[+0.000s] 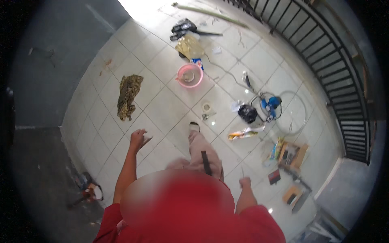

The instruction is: The person scrapes a damaged wall patch using a putty knife, handles a bag of powder and bowls on the floor, and walks into another room.

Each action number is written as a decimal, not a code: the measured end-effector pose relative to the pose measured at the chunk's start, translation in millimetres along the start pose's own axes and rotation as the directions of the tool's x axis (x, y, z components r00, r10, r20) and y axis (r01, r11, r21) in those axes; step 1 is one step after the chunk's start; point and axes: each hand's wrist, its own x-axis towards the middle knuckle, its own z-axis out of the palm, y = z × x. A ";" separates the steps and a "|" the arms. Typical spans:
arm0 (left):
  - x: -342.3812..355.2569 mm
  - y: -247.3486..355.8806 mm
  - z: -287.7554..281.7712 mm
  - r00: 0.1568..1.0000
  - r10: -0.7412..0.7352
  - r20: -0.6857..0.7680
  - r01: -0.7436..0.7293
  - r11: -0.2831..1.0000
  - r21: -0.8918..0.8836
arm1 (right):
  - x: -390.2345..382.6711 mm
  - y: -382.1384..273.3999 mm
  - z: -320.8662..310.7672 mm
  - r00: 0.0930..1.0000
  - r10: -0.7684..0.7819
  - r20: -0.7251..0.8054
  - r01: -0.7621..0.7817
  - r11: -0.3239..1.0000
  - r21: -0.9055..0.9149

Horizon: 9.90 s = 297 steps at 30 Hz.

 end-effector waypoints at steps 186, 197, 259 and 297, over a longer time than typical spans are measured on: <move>536.2 -85.9 404.5 0.598 0.280 0.751 0.188 0.861 -0.472 | 356.2 -366.2 8.2 0.320 0.761 -0.564 0.403 0.429 0.808; 474.0 -147.0 461.5 0.462 0.314 0.829 0.167 0.887 -0.430 | 368.0 -381.3 7.4 0.338 0.690 -0.640 0.452 0.478 0.753; 481.4 -101.0 411.7 0.419 0.039 0.907 0.056 0.996 -0.069 | 394.5 -536.7 -119.8 0.824 -0.370 -0.430 0.253 -0.440 0.862; 485.8 -114.8 435.2 0.405 -0.029 0.914 0.263 0.961 -0.086 | 418.8 -534.7 -114.2 0.810 -0.469 -0.352 0.099 -0.482 0.870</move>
